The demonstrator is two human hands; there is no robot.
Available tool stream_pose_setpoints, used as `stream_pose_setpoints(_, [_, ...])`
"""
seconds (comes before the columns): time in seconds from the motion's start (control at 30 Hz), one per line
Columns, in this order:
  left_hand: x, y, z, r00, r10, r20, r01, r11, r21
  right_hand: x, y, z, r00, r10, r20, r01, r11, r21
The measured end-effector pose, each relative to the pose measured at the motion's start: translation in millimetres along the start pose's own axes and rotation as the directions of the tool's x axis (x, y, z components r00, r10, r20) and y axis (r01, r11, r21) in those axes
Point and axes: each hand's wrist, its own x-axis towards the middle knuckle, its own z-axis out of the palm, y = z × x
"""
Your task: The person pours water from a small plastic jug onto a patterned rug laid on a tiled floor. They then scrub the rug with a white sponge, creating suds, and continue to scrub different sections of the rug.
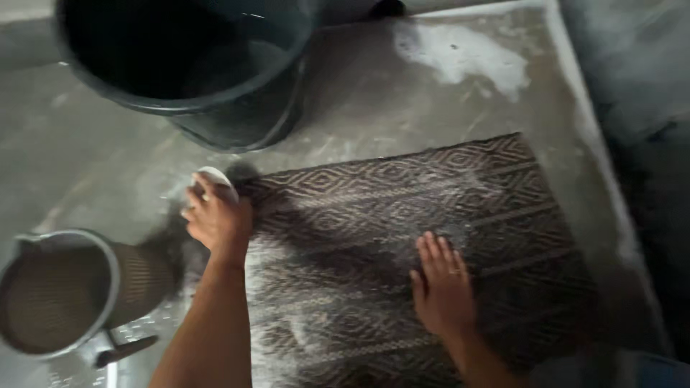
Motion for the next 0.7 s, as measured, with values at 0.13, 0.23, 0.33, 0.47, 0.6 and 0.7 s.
stream_pose_setpoints(0.13, [-35, 73, 13, 0.943, 0.251, 0.220, -0.206, 0.957, -0.206, -4, -6, -1, 0.999, 0.001, -0.045, 0.000, 0.999, 0.033])
stream_pose_setpoints(0.23, [-90, 157, -8, 0.817, 0.563, -0.126, -0.574, 0.770, -0.279, -6, -10, -4, 0.991, -0.039, -0.125, 0.047, 0.997, 0.059])
stream_pose_setpoints(0.33, [-101, 170, -15, 0.773, 0.632, 0.044, -0.616, 0.766, -0.185, -3, -8, -3, 0.996, 0.001, -0.084, 0.002, 0.999, 0.032])
stream_pose_setpoints(0.47, [-50, 55, 11, 0.802, 0.525, -0.285, -0.555, 0.831, -0.032, 0, -2, 2, 1.000, -0.020, -0.019, 0.020, 1.000, 0.010])
stream_pose_setpoints(0.6, [-2, -50, 10, 0.976, 0.214, 0.038, -0.208, 0.971, -0.122, -5, -2, 2, 0.998, -0.008, -0.055, 0.008, 1.000, 0.008])
stream_pose_setpoints(0.7, [3, -35, 9, 0.976, 0.109, 0.188, -0.107, 0.994, -0.023, -4, -7, 0, 0.995, -0.018, -0.101, 0.020, 1.000, 0.019])
